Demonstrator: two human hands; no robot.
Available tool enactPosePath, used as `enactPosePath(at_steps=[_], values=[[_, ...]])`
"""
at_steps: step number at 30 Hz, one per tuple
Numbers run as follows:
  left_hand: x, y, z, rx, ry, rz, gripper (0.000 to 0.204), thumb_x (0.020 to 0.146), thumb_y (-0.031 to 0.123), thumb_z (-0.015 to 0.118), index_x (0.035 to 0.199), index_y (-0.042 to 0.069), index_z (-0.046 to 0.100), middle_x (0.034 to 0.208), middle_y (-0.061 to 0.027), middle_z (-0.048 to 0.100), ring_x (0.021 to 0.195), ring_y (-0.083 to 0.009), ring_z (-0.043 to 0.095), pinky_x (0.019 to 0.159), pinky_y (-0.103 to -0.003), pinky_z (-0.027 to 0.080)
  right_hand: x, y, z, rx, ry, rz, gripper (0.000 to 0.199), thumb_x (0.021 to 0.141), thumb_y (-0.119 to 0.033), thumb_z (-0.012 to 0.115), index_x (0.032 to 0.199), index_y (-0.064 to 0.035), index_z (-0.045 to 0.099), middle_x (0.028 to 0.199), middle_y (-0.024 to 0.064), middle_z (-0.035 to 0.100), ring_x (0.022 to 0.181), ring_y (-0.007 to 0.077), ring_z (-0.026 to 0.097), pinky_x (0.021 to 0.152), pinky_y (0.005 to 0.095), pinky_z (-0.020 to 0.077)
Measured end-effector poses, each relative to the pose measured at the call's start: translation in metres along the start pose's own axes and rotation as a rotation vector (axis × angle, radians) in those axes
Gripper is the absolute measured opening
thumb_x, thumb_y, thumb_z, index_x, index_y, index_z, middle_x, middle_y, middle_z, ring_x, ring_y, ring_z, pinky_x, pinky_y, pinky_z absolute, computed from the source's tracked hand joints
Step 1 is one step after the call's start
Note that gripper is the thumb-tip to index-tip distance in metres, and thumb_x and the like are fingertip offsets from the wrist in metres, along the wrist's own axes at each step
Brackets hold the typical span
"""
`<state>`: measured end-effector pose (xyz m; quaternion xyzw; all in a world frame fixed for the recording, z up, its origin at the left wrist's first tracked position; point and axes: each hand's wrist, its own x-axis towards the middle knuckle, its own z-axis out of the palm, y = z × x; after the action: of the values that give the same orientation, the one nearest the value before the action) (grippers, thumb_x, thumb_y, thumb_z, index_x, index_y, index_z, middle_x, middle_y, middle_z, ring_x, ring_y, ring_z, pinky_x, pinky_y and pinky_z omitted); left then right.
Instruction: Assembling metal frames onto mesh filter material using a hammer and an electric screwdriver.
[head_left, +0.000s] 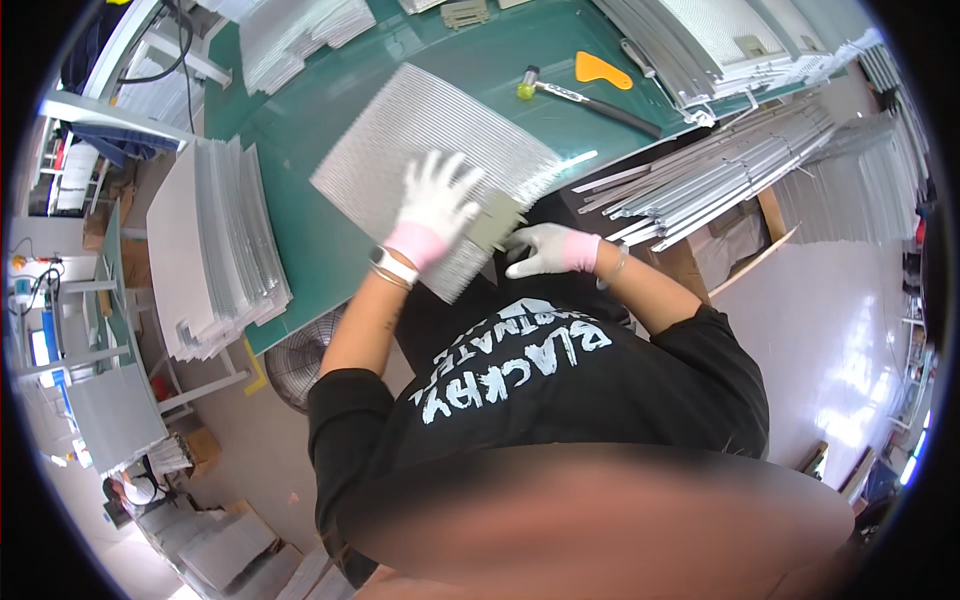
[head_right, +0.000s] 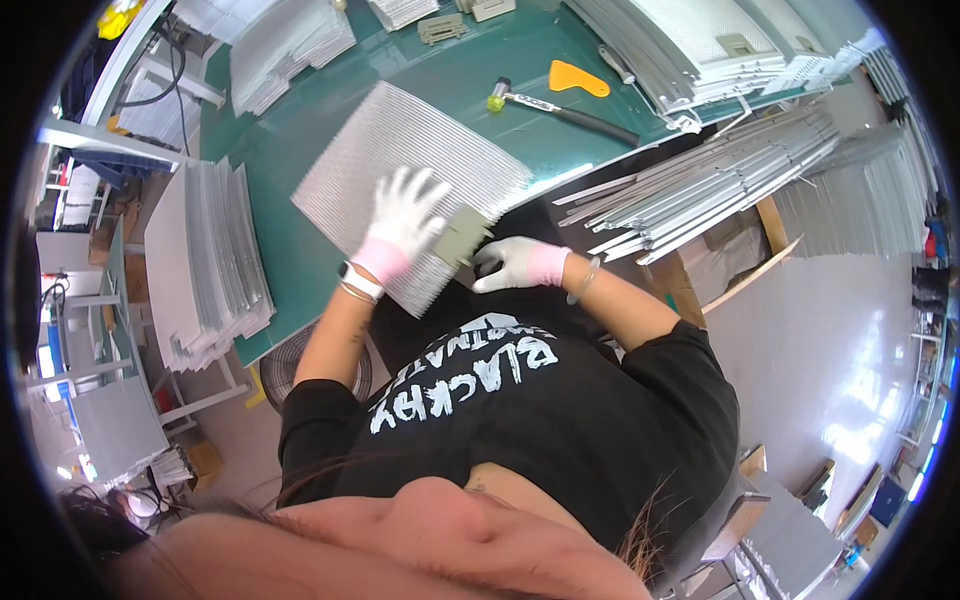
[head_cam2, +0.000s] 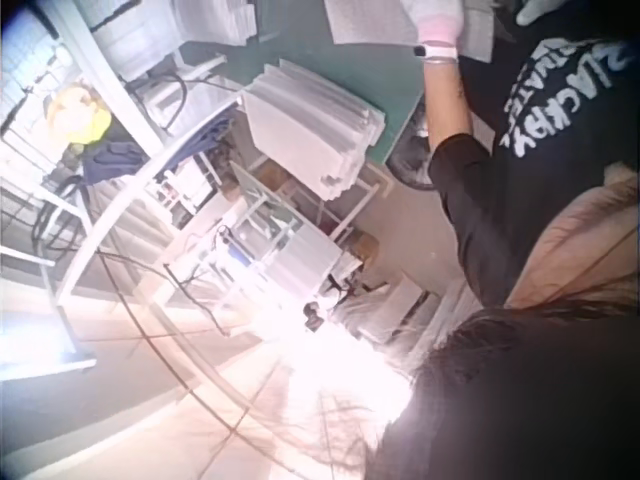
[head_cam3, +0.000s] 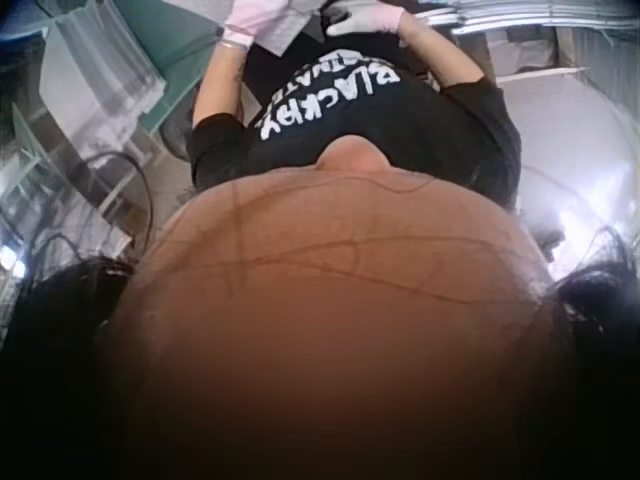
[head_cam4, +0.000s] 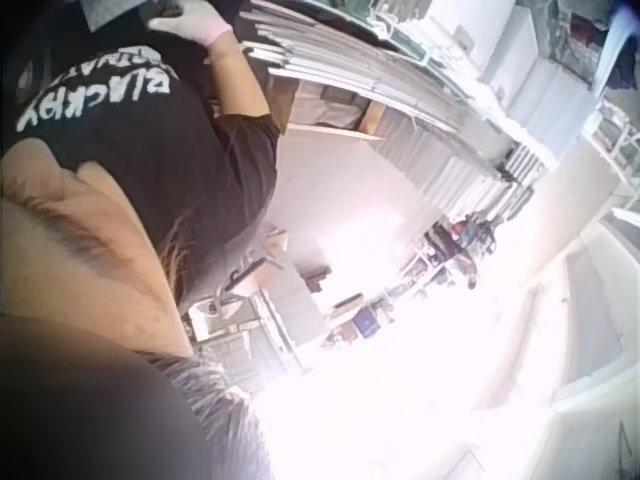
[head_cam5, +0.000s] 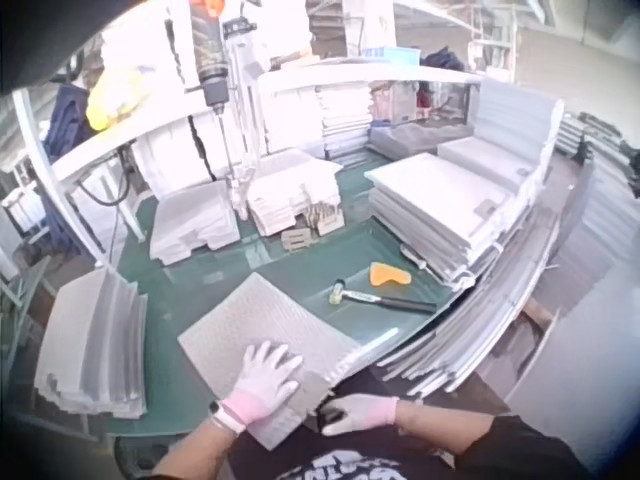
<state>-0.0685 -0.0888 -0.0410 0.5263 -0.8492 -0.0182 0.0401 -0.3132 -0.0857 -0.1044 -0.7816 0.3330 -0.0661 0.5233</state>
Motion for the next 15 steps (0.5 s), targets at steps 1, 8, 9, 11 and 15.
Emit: enactPosePath(at_steps=[1,8,9,11,15], values=[[0.005,-0.011,-0.010,0.058,0.001,-0.031,0.049,0.090,0.030,0.055,0.138,0.020,0.046,0.146,-0.0106,0.038,0.137,-0.0370,0.028,0.113,-0.059,0.018,-0.002,0.012,-0.007,-0.214,0.132,-0.097,0.053,0.081,-0.043,0.065,0.114,-0.0021,0.064,0.096,0.0159,0.069,0.090,0.0299,0.067,0.083,0.0392,0.0534],[-0.036,0.067,-0.005,-0.728,0.186,0.233,0.028,0.088,0.015,0.060,0.114,0.008,0.065,0.114,-0.0116,0.065,0.113,-0.0292,0.059,0.100,-0.040,0.044,-0.004,0.137,-0.079,-0.967,0.208,0.484,0.015,0.081,-0.015,0.060,0.087,-0.0072,0.072,0.089,0.0135,0.070,0.085,0.0309,0.069,0.069,0.0431,0.0551],[-0.046,0.076,0.014,-0.889,-0.004,0.265,0.025,0.089,0.013,0.060,0.112,0.006,0.066,0.111,-0.0114,0.067,0.110,-0.0260,0.062,0.097,-0.037,0.047,0.001,0.146,-0.083,-0.896,0.068,0.523,0.016,0.081,-0.018,0.062,0.089,-0.0082,0.072,0.091,0.0133,0.070,0.086,0.0309,0.069,0.071,0.0430,0.0547],[-0.066,0.082,0.071,-1.230,-0.387,0.024,0.027,0.092,0.012,0.055,0.117,0.005,0.064,0.114,-0.0102,0.066,0.112,-0.0210,0.060,0.098,-0.034,0.046,0.000,0.104,-0.079,-0.958,0.064,0.162,0.019,0.080,-0.023,0.064,0.091,-0.0098,0.071,0.091,0.0120,0.069,0.086,0.0320,0.067,0.074,0.0426,0.0535],[-0.072,0.104,0.148,-1.455,0.007,-0.331,0.031,0.095,0.013,0.055,0.121,-0.004,0.058,0.110,-0.0099,0.067,0.109,-0.0165,0.061,0.099,-0.031,0.045,-0.017,-0.035,-0.029,-0.667,0.114,-0.199,0.018,0.081,-0.027,0.063,0.084,-0.0099,0.065,0.083,0.0101,0.063,0.075,0.0324,0.065,0.065,0.0426,0.0532]])
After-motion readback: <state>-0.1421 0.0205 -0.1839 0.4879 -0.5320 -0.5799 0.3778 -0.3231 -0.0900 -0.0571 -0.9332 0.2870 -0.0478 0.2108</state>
